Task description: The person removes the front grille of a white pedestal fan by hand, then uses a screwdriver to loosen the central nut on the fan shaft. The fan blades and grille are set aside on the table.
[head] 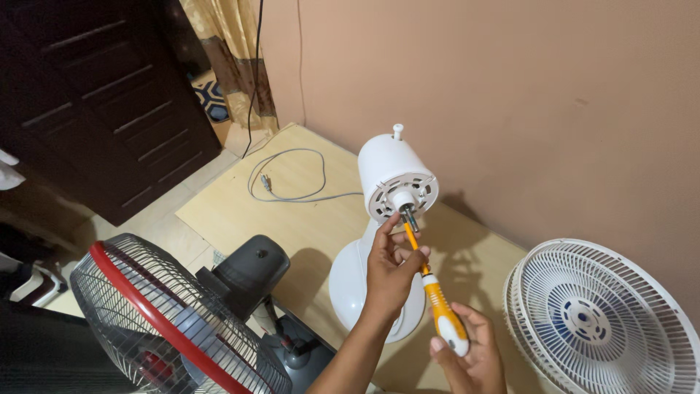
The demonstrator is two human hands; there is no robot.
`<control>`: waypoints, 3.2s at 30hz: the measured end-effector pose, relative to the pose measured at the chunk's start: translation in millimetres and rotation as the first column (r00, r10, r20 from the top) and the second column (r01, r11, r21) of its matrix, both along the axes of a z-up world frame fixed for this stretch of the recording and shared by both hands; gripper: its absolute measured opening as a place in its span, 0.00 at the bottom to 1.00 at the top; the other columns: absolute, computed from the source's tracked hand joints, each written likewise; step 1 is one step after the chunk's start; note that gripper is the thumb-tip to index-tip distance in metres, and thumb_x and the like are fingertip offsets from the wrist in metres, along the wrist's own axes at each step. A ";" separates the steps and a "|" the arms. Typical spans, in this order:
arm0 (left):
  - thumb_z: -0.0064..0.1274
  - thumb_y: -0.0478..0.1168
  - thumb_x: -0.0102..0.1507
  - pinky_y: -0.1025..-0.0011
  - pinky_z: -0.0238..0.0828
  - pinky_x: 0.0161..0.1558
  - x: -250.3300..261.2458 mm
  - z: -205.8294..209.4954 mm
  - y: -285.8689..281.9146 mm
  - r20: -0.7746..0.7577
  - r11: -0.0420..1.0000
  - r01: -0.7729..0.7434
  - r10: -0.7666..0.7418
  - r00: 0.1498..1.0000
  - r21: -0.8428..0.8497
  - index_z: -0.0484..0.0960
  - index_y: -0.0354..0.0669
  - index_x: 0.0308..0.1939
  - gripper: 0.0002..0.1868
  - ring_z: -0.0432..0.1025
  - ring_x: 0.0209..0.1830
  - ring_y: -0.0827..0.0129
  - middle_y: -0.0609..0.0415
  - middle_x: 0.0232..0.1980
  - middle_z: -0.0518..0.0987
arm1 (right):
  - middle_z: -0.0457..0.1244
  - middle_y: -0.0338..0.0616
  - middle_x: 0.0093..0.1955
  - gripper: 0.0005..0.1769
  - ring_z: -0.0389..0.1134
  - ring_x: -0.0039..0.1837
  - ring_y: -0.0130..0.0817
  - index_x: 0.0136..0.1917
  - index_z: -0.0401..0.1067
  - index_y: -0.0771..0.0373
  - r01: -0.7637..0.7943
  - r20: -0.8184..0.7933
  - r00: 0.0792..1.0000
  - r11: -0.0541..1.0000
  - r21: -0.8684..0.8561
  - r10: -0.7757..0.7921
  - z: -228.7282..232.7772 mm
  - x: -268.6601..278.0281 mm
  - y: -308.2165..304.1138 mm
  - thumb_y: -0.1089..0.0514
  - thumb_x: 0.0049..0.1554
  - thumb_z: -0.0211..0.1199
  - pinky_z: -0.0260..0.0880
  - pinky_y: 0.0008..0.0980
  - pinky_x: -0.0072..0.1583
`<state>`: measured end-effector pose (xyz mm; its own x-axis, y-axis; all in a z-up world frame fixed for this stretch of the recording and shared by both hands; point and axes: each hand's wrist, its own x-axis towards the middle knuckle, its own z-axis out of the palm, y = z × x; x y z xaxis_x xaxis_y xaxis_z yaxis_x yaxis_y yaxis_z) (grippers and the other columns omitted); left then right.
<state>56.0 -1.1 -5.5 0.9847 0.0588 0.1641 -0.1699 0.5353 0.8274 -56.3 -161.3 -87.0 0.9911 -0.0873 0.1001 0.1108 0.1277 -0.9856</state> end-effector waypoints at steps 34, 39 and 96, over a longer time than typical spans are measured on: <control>0.53 0.29 0.62 0.69 0.81 0.48 5.9 -86.1 -14.2 -0.305 0.989 -0.067 0.024 0.952 -0.131 0.79 0.36 0.43 0.05 0.76 0.36 0.71 0.52 0.37 0.82 | 0.68 0.74 0.54 0.24 0.64 0.40 0.41 0.64 0.69 0.77 0.254 -0.195 0.963 0.856 0.450 -0.184 -37.0 -49.9 -121.1 0.59 0.60 0.49 0.66 0.38 0.42; 0.51 0.29 0.65 0.73 0.76 0.46 -10.0 -165.5 -53.1 -0.261 0.986 0.096 -0.058 0.964 0.135 0.80 0.27 0.48 0.09 0.77 0.38 0.71 0.52 0.41 0.84 | 0.63 0.73 0.59 0.22 0.67 0.52 0.46 0.65 0.65 0.77 0.353 -0.082 0.932 0.830 0.432 -0.354 -3.1 -75.2 -135.8 0.59 0.63 0.47 0.63 0.38 0.46; 0.51 0.40 0.67 0.71 0.76 0.44 -45.3 -50.8 -64.0 -0.202 0.996 0.088 -0.081 0.976 0.027 0.78 0.34 0.63 0.21 0.77 0.42 0.71 0.51 0.51 0.84 | 0.67 0.49 0.52 0.37 0.65 0.41 0.33 0.72 0.59 0.58 -0.349 -0.462 0.735 0.861 0.370 0.496 -159.1 39.7 -139.3 0.44 0.54 0.60 0.69 0.36 0.43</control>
